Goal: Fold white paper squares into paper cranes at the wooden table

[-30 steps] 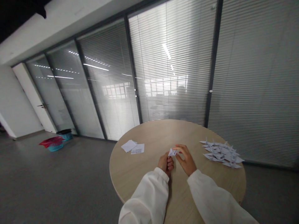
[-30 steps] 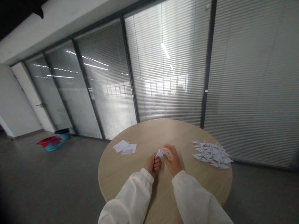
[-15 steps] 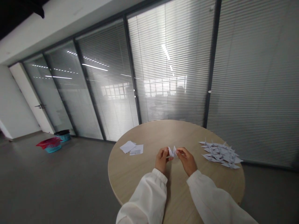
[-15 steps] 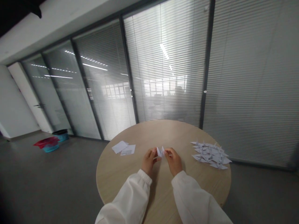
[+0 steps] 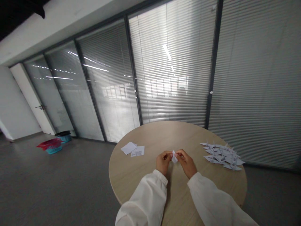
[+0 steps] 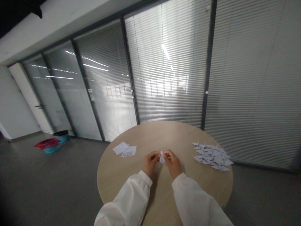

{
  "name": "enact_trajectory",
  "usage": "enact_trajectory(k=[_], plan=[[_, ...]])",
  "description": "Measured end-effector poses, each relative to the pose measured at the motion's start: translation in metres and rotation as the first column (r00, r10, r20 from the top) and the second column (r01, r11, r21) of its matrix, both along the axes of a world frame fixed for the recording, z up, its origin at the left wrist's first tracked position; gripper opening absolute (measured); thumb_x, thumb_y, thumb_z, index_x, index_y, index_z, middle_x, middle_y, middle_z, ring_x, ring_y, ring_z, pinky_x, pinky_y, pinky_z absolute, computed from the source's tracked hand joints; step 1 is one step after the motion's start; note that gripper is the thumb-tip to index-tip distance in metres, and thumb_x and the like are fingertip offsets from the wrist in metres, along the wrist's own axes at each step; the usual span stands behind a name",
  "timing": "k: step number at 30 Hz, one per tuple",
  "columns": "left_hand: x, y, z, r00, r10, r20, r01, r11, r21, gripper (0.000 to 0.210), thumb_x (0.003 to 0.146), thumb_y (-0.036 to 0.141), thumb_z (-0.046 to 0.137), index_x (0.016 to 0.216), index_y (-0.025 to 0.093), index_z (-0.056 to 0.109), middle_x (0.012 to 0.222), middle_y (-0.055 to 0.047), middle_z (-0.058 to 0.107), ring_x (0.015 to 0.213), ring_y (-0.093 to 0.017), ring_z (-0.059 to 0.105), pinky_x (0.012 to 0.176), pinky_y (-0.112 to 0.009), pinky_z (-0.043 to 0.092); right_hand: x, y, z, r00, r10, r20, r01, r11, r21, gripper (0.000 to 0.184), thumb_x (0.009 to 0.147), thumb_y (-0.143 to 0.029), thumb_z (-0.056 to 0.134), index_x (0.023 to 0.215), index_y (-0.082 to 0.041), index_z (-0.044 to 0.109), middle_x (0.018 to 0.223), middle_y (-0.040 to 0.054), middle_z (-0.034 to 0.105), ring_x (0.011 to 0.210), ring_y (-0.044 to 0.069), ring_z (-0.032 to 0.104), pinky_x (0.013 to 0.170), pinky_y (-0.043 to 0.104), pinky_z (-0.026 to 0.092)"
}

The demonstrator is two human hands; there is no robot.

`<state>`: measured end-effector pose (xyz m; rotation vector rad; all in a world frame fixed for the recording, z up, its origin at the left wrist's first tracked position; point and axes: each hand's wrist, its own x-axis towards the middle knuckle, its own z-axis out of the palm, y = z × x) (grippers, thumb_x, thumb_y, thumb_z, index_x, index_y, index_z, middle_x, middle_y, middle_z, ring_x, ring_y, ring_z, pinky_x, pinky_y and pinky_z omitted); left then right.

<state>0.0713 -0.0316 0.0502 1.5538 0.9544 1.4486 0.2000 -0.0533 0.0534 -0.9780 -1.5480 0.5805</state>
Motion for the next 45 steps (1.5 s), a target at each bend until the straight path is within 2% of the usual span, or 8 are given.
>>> enact_trajectory(k=[5,12,17,22,27,37,40,45], plan=[[0.004,-0.005,0.000,0.995,0.007,-0.100,-0.003,0.999,0.041,0.031,0.075,0.039,0.053,0.089,0.014,0.065,0.081,-0.008,0.065,0.072,-0.015,0.057,0.064,-0.025,0.044,0.002,0.006,-0.003,0.999,-0.032,-0.005,0.033,0.999,0.020,0.025,0.079,-0.043,0.046,0.079,-0.020,0.057,0.074,0.0023,0.063,0.070,0.016,0.058,0.066,0.026,0.045],[0.002,-0.005,-0.008,0.991,-0.009,-0.136,0.019,0.997,0.075,0.034,0.065,0.029,0.065,0.098,0.020,0.062,0.095,-0.007,0.062,0.087,-0.019,0.056,0.073,-0.028,0.045,0.008,0.013,-0.008,0.995,-0.010,-0.099,0.008,1.000,-0.024,0.027,0.074,-0.045,0.053,0.077,-0.019,0.058,0.075,0.0038,0.064,0.072,0.018,0.059,0.067,0.028,0.045],[-0.001,0.000,-0.007,0.999,-0.019,-0.051,0.022,0.998,0.056,0.027,0.065,0.025,0.065,0.091,0.019,0.066,0.091,-0.008,0.063,0.084,-0.019,0.057,0.075,-0.030,0.044,0.007,0.012,-0.006,0.985,-0.015,-0.174,0.003,0.998,-0.064,0.028,0.068,-0.041,0.061,0.084,-0.018,0.058,0.077,0.0043,0.063,0.074,0.019,0.059,0.067,0.029,0.046],[0.000,-0.001,-0.004,0.979,-0.141,0.148,0.154,0.985,-0.076,0.038,0.057,0.025,0.071,0.093,0.015,0.063,0.084,-0.008,0.065,0.074,-0.018,0.059,0.067,-0.029,0.047,0.009,0.012,-0.004,0.971,0.052,-0.232,-0.080,0.991,-0.112,0.033,0.066,-0.039,0.062,0.091,-0.018,0.060,0.083,0.0058,0.063,0.078,0.019,0.059,0.067,0.029,0.046],[0.000,-0.003,-0.002,0.897,-0.254,0.362,0.357,0.899,-0.253,0.065,0.049,0.020,0.078,0.107,0.016,0.049,0.073,-0.003,0.063,0.063,-0.015,0.059,0.062,-0.030,0.048,0.014,0.015,-0.006,0.935,0.125,-0.333,-0.182,0.972,-0.146,0.036,0.066,-0.040,0.063,0.095,-0.018,0.063,0.089,0.0065,0.065,0.082,0.021,0.058,0.072,0.032,0.046],[0.000,-0.011,0.000,0.797,-0.321,0.512,0.536,0.766,-0.354,0.041,0.058,0.024,0.074,0.094,0.014,0.057,0.067,-0.001,0.060,0.056,-0.007,0.056,0.054,-0.018,0.046,0.012,0.010,-0.004,0.799,0.331,-0.502,-0.451,0.882,-0.136,0.023,0.065,-0.036,0.067,0.079,-0.018,0.069,0.078,0.0050,0.068,0.075,0.019,0.060,0.075,0.033,0.045],[0.000,-0.010,-0.002,0.824,-0.315,0.472,0.508,0.780,-0.366,0.044,0.057,0.025,0.074,0.095,0.014,0.056,0.071,-0.002,0.063,0.060,-0.010,0.058,0.057,-0.021,0.047,0.011,0.009,-0.005,0.805,0.330,-0.493,-0.452,0.879,-0.149,0.023,0.066,-0.036,0.066,0.079,-0.017,0.069,0.075,0.0048,0.068,0.073,0.019,0.060,0.072,0.032,0.046],[-0.002,-0.004,-0.004,0.913,-0.223,0.342,0.345,0.870,-0.351,0.052,0.051,0.029,0.077,0.094,0.013,0.053,0.069,-0.005,0.066,0.062,-0.016,0.062,0.057,-0.026,0.048,0.011,0.013,-0.008,0.872,0.223,-0.437,-0.344,0.913,-0.221,0.035,0.063,-0.042,0.066,0.085,-0.016,0.068,0.081,0.0072,0.068,0.074,0.021,0.060,0.068,0.032,0.047]])
